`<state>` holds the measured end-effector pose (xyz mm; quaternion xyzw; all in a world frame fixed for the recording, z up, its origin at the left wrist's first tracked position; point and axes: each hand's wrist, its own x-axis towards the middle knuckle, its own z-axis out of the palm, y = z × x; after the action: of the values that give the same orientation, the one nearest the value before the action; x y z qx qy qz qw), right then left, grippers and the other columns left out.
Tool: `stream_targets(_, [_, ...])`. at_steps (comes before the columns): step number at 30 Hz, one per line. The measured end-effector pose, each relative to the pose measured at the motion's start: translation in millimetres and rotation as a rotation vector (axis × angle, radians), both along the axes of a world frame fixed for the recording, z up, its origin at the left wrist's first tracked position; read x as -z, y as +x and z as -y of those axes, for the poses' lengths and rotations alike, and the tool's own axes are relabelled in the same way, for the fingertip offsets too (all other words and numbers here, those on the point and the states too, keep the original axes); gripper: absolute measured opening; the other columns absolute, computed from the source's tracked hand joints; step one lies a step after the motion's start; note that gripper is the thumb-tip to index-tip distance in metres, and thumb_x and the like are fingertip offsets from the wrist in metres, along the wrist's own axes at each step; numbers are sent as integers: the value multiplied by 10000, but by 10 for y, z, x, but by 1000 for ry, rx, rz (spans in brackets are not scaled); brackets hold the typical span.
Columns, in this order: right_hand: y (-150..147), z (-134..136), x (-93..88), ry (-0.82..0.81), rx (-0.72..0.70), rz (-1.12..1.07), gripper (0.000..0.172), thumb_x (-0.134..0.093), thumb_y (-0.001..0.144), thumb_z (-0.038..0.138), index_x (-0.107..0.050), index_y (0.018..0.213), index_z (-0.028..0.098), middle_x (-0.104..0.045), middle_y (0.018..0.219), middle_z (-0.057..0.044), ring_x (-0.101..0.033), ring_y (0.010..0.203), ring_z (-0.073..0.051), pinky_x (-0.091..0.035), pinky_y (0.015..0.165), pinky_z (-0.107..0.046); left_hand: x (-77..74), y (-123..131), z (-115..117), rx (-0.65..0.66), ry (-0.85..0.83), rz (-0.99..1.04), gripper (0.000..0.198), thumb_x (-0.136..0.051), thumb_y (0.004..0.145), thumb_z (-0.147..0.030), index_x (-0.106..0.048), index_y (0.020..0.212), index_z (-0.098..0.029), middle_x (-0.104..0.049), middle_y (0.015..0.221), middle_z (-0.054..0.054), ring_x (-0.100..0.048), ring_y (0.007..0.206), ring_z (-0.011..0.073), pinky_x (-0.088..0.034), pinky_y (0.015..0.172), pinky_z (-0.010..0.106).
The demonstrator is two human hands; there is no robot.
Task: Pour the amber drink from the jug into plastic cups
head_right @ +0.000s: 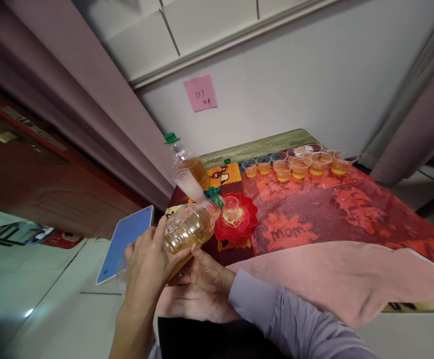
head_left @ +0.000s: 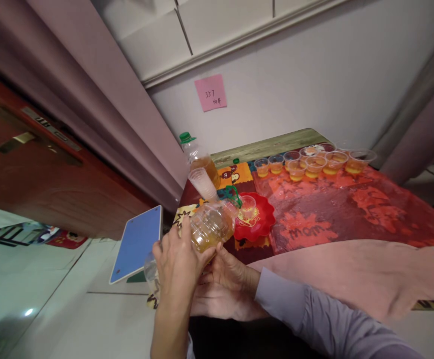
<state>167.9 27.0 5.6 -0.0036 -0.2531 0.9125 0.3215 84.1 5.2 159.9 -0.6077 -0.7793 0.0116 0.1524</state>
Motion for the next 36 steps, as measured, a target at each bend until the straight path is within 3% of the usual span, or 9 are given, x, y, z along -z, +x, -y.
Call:
stream_targets(15, [11,0,-25,-20,-14,-46,862,-686,834,947,-688,1339,248,-777,1169,-83,-719,1071,-248,-550,1021,-458,-47,42,-8,-7,-18,1,819,-705,961,-590,-489,1618,-151,-711,1386,236,-666,1278,418,-475,1089,568])
stream_targets(28, [-32,-24,42,-45,-23,-52,933,-716,799,954,-680,1385,229,-791,1221,-125,-723,1090,-268,-559,1008,-475,-88,74,-12,-25,-66,-34,805,-727,970,-531,-470,1626,-144,-718,1372,217,-686,1255,406,-480,1086,557])
stream_targets(36, [-17,-23,32,-31,-30,-65,886,-683,824,956,-700,1329,227,-787,1261,-128,-732,1097,-257,-557,1019,-461,-104,84,-20,-34,-76,-31,809,-709,979,-545,-459,1636,-146,-713,1388,215,-680,1270,408,-480,1100,561])
